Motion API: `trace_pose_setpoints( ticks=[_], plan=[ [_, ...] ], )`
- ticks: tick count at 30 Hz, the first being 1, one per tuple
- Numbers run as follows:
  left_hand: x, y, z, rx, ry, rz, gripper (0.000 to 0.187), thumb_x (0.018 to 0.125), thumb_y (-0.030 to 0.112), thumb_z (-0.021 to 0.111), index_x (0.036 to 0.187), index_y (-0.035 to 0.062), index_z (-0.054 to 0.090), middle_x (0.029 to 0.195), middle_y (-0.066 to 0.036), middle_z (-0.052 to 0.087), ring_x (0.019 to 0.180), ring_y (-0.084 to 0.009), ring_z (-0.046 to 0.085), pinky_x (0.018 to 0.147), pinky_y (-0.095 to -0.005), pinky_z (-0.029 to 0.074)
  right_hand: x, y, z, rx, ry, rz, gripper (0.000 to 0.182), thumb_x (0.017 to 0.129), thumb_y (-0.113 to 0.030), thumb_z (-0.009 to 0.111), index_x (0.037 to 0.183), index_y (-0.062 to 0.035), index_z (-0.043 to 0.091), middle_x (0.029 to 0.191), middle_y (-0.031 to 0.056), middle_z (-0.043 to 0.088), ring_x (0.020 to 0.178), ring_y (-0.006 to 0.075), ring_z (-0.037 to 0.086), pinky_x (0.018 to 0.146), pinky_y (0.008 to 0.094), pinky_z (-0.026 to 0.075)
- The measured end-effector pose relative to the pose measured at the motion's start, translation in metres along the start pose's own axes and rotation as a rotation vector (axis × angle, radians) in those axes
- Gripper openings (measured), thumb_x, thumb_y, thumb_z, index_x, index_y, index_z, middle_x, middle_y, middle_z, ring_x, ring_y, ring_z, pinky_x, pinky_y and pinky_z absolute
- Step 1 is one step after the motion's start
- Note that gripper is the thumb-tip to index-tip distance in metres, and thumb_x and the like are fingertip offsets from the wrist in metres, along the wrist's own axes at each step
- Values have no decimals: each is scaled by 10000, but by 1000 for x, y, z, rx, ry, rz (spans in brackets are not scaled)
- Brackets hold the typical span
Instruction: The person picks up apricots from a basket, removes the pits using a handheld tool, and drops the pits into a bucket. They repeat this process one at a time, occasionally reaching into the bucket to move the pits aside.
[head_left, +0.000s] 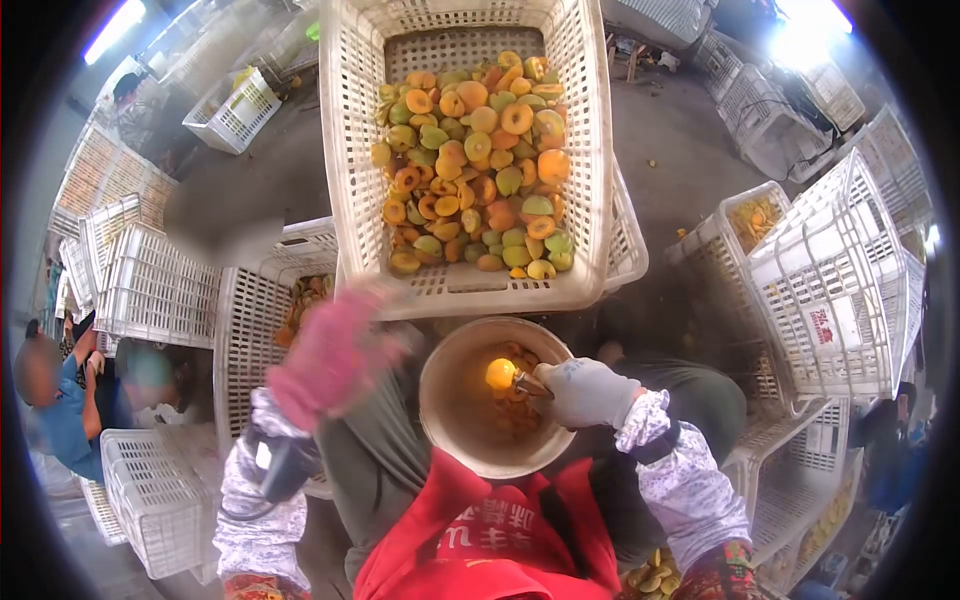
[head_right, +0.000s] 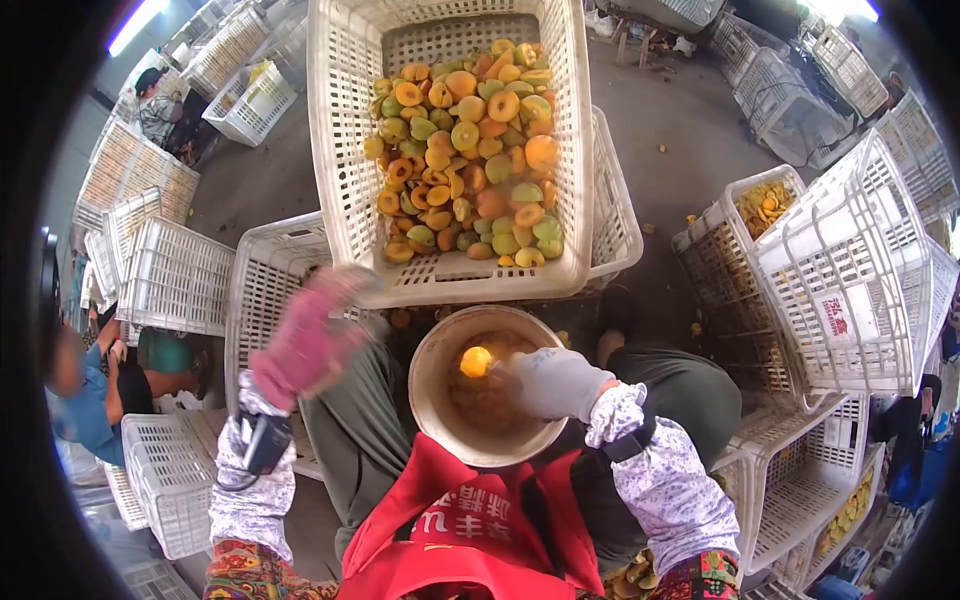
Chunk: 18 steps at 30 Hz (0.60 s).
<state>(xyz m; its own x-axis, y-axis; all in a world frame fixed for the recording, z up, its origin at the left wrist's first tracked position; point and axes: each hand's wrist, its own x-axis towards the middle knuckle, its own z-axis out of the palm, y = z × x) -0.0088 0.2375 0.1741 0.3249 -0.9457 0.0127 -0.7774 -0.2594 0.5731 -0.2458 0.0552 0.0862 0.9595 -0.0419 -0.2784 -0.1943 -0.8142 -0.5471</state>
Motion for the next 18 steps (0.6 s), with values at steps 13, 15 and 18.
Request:
trace_pose_setpoints(
  ticks=[13,15,18],
  plan=[
    [20,30,111,11,-452,218,307,835,183,640,1117,61,637,971,-142,625,923,-335,619,796,-397,513,-10,-13,6,-127,-110,17,241,825,-206,545,960,-32,645,813,151,690,785,323,681,680,423,528],
    [41,30,100,-43,-383,216,315,844,204,646,1122,56,642,1006,-145,636,950,-311,626,815,-380,512,-10,-9,18,-160,93,16,163,814,-192,568,818,-73,678,700,123,678,670,293,679,590,419,517],
    [98,31,83,-174,-159,149,367,857,266,667,1146,40,646,1112,-151,646,1024,-253,630,888,-339,495,-16,-18,14,-160,150,49,153,824,-189,566,805,-75,665,677,118,673,616,286,667,551,420,507]
  ],
)
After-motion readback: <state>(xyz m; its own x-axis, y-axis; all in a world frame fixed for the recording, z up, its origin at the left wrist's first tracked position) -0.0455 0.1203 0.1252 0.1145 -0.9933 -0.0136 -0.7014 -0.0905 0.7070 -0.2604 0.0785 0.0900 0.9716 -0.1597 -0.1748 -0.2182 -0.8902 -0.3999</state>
